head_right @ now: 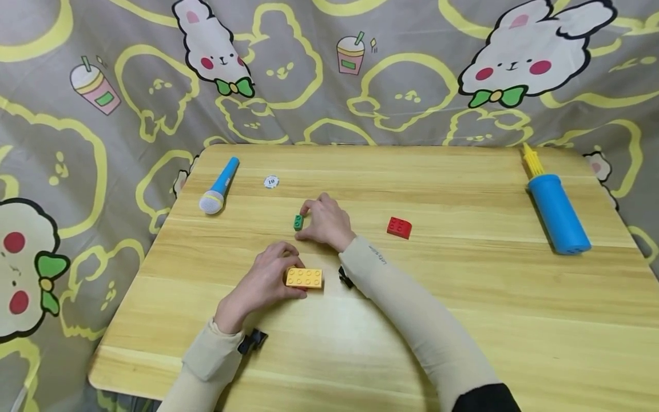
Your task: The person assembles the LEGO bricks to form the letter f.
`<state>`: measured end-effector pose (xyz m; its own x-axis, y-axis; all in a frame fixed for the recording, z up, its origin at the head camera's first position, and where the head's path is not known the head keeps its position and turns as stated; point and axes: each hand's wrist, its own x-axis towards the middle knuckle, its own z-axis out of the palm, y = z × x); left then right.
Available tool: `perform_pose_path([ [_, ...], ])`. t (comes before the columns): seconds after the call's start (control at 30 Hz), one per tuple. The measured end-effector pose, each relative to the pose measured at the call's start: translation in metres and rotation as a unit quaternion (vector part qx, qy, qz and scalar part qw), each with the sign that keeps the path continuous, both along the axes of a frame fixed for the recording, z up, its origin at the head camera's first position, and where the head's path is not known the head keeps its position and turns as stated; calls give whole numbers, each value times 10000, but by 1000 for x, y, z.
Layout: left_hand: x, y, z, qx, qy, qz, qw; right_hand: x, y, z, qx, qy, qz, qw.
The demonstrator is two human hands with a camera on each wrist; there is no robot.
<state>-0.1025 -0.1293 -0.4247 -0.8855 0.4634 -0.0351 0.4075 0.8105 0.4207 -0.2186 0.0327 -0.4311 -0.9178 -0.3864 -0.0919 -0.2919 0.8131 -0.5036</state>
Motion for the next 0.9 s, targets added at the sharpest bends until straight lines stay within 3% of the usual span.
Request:
perform_pose_path([
  [0.67, 2, -2, -2, 31, -3, 99, 9999, 1, -7, 1, 200, 29, 11, 9998],
  [0.9, 2, -4, 1, -33, 45, 43, 10000, 1, 12, 11, -358, -220, 18, 9991],
])
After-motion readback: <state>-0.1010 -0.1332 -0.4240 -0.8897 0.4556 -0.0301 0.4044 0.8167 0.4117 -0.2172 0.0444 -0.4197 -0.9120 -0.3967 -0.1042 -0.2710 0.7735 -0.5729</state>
